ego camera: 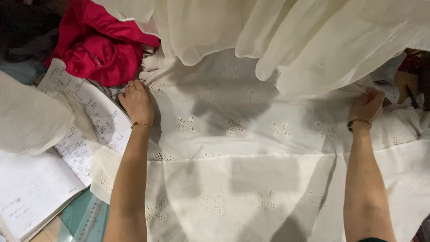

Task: Preparing and measuring fabric for garment construction.

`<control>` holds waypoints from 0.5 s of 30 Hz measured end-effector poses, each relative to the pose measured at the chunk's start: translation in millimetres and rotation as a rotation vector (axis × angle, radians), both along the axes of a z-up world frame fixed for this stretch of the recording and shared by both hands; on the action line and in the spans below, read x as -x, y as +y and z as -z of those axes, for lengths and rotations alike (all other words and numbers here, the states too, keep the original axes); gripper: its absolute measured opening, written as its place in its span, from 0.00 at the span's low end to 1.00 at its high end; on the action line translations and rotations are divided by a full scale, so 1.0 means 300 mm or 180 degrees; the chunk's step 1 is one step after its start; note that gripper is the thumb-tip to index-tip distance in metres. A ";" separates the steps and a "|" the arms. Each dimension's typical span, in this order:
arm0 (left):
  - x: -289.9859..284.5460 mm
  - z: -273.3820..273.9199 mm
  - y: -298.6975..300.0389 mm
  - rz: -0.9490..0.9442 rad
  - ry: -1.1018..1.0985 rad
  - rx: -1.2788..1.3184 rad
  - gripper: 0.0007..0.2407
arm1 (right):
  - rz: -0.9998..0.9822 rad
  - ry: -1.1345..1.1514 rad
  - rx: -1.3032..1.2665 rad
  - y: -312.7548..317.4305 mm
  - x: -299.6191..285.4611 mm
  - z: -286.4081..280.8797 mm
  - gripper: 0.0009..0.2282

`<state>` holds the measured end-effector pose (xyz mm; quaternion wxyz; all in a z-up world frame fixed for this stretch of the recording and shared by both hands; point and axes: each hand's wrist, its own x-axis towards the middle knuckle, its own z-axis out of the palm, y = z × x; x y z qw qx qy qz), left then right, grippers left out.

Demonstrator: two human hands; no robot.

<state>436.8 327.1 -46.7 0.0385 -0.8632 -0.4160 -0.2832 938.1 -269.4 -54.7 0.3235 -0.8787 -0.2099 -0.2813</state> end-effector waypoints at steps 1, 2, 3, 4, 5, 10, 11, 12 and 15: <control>0.012 -0.018 -0.017 0.0003 0.0008 0.0007 0.06 | 0.0003 0.0008 0.0007 0.031 0.062 -0.069 0.05; 0.024 -0.037 -0.034 -0.0010 0.0015 0.0002 0.07 | -0.0119 0.0362 -0.0156 0.061 0.124 -0.137 0.12; 0.040 -0.056 -0.050 -0.0024 0.0029 -0.0009 0.09 | -0.0242 0.0725 -0.0324 0.094 0.189 -0.201 0.20; 0.074 -0.097 -0.096 -0.0021 0.0045 -0.0006 0.09 | -0.0238 0.0740 -0.0321 0.051 0.159 -0.121 0.20; 0.099 -0.141 -0.140 0.0540 -0.0052 -0.0145 0.11 | 0.0328 -0.0386 0.1319 0.010 0.122 -0.046 0.14; 0.339 -0.189 -0.419 0.2471 -0.0134 0.0245 0.11 | -0.0689 0.1290 0.1311 0.031 0.565 -0.163 0.15; 0.401 -0.200 -0.474 0.2609 0.0152 0.0315 0.12 | -0.1052 0.1988 0.1461 0.043 0.646 -0.203 0.18; 0.465 -0.212 -0.529 0.2744 0.0440 0.0384 0.13 | -0.1407 0.2691 0.1601 0.055 0.729 -0.245 0.22; 0.593 -0.235 -0.589 0.2325 0.0573 0.0954 0.18 | -0.1390 0.2082 0.2363 -0.041 0.753 -0.231 0.23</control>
